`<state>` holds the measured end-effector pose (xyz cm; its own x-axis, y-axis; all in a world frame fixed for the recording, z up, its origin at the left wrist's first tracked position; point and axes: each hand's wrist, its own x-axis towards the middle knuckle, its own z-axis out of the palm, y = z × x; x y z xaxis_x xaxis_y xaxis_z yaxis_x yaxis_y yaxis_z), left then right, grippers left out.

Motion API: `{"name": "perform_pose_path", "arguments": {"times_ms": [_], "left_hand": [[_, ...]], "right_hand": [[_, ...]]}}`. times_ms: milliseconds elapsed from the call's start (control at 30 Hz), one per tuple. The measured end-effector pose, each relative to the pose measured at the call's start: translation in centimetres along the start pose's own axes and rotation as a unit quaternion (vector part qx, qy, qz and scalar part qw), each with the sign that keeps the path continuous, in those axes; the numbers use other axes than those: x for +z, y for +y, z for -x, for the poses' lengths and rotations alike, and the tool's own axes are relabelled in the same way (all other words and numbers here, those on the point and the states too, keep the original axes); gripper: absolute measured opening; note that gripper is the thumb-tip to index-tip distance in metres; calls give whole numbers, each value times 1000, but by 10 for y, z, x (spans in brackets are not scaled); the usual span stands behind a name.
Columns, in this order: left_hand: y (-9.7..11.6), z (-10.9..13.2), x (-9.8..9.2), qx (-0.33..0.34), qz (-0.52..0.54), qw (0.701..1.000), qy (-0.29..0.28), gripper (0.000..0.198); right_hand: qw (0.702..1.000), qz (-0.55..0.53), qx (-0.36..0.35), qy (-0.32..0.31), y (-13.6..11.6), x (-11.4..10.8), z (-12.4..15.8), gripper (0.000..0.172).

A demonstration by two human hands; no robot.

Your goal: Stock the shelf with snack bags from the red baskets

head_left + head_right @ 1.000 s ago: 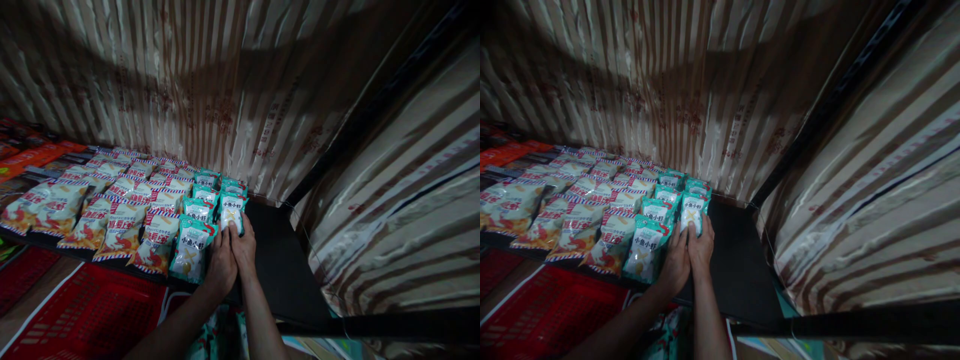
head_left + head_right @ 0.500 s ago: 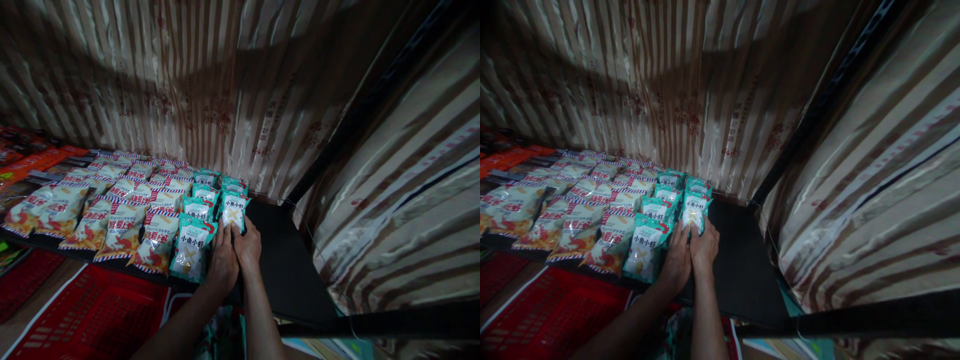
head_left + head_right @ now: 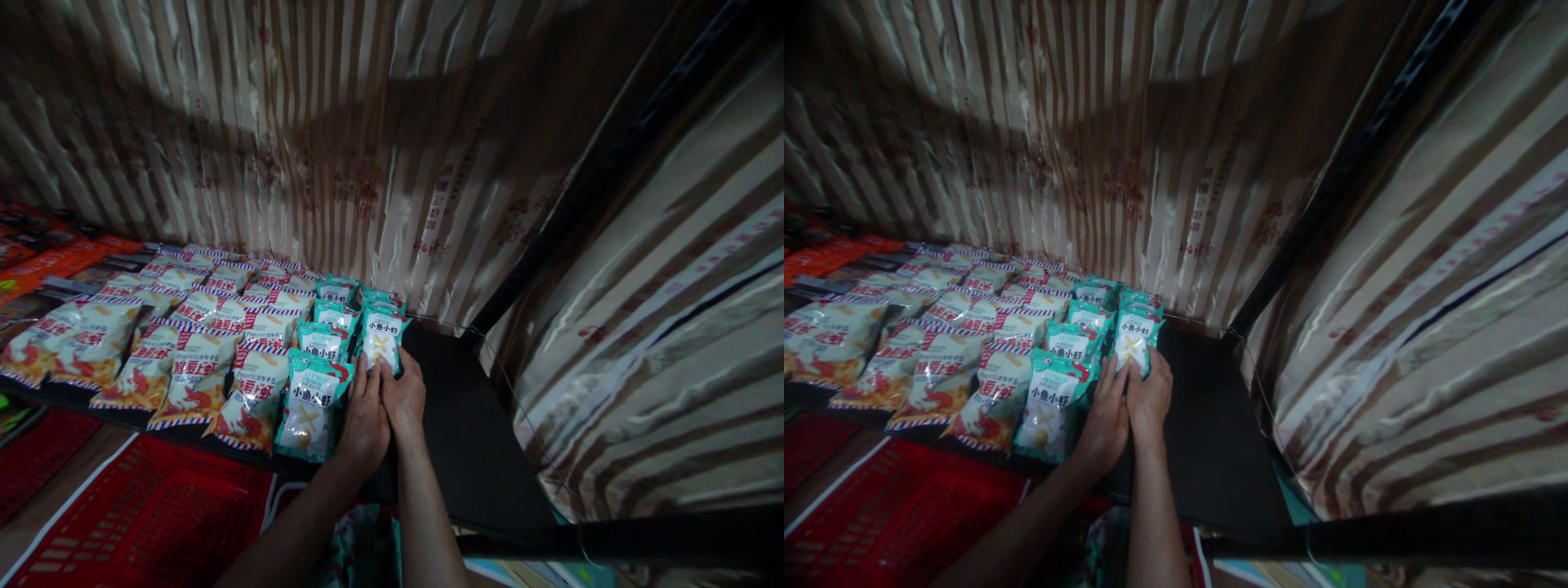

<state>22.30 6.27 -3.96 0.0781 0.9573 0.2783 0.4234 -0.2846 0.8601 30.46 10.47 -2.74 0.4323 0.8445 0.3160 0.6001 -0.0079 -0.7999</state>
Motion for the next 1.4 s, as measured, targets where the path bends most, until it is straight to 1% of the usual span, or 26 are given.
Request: {"name": "perform_pose_path", "arguments": {"times_ms": [100, 167, 267, 367, 533, 667, 867, 1033, 1133, 1333, 1400], "left_hand": [[0, 0, 1, -16, -7, 1000, -5, 53], [-1, 0, 2, -14, -11, 1000, -9, 53], [-5, 0, 5, -4, -7, 1000, 2, 54], [-7, 0, 7, 1, 0, 1000, 12, 53], [-6, 0, 6, -11, 4, 1000, 1, 55], [-6, 1, 6, -15, 15, 1000, 9, 55], [-8, 1, 6, -7, 16, 1000, 4, 55], [-4, 2, 6, -6, -3, 1000, 6, 55], [0, 2, 5, -8, -16, 1000, -4, 55], [-2, 2, 5, -13, -31, 999, -7, 55], [-3, 3, 6, -10, -26, 1000, -8, 56]], "right_hand": [[1000, 18, -12, -4, 2, 1, -2, 48], [1000, 18, -4, -12, 5, 2, -3, 50], [1000, 1, 7, -21, 8, 3, -2, 52], [1000, 0, 7, -30, 7, 2, -2, 54], [999, 13, 5, -47, 4, 0, -2, 57], [999, 12, 3, -37, 4, 1, -2, 55], [999, 13, 1, -37, 5, 2, -2, 53], [1000, 7, 9, -28, 6, 2, -2, 53], [1000, 4, 16, -21, 5, 1, -1, 55], [999, 10, 11, -46, 2, 1, 0, 58], [999, 19, 10, -45, 2, 1, 0, 58]]}}
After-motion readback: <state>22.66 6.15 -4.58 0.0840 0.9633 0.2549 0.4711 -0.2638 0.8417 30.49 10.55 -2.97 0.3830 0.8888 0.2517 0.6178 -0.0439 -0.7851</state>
